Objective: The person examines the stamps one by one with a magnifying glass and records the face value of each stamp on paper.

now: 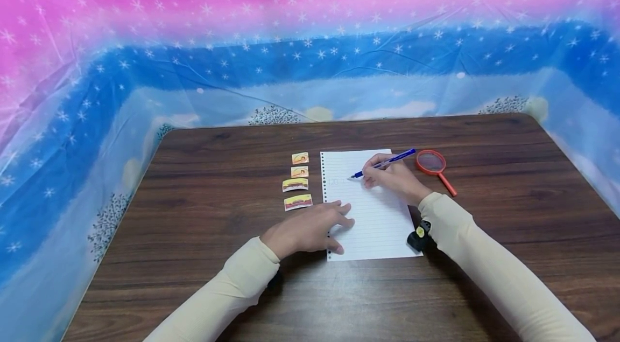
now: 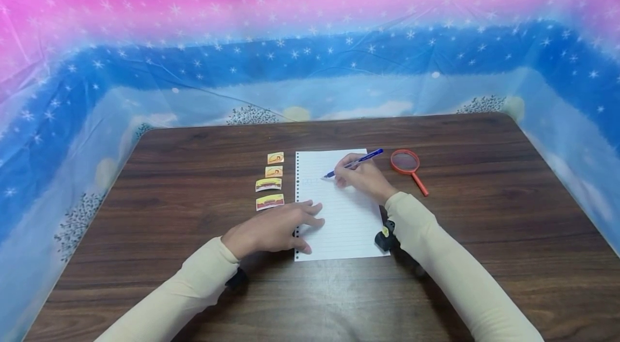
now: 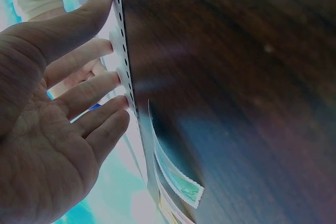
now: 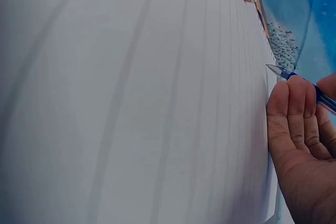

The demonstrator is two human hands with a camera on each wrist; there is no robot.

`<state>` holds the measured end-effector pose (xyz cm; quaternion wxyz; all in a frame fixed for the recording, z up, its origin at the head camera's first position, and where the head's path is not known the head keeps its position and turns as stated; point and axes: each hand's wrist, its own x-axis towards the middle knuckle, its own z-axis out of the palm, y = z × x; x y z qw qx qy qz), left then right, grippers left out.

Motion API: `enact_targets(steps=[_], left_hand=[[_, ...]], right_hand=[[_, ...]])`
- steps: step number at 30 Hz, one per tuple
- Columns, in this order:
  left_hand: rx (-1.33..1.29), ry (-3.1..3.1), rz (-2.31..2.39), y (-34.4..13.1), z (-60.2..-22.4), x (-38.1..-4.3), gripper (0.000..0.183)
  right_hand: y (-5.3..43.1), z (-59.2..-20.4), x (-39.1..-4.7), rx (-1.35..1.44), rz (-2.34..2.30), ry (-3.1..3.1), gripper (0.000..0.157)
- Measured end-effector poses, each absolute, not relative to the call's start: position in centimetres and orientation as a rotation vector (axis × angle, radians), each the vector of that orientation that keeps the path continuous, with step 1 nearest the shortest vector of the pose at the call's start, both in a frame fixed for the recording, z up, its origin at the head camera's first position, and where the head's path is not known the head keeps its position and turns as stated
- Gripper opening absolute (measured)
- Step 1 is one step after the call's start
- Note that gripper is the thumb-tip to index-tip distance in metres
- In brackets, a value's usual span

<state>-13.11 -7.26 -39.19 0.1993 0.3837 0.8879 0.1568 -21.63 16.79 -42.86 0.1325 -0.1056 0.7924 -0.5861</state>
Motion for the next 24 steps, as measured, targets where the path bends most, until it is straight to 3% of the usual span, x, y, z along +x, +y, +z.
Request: enact_targets(steps=[24], left_hand=[[1.073,2.484,0.422,-7.11,-39.09,-13.15,0.058]], right_hand=[[16.82,-42.8,-21.57,-0.392,-1.706,2.27,0.017]])
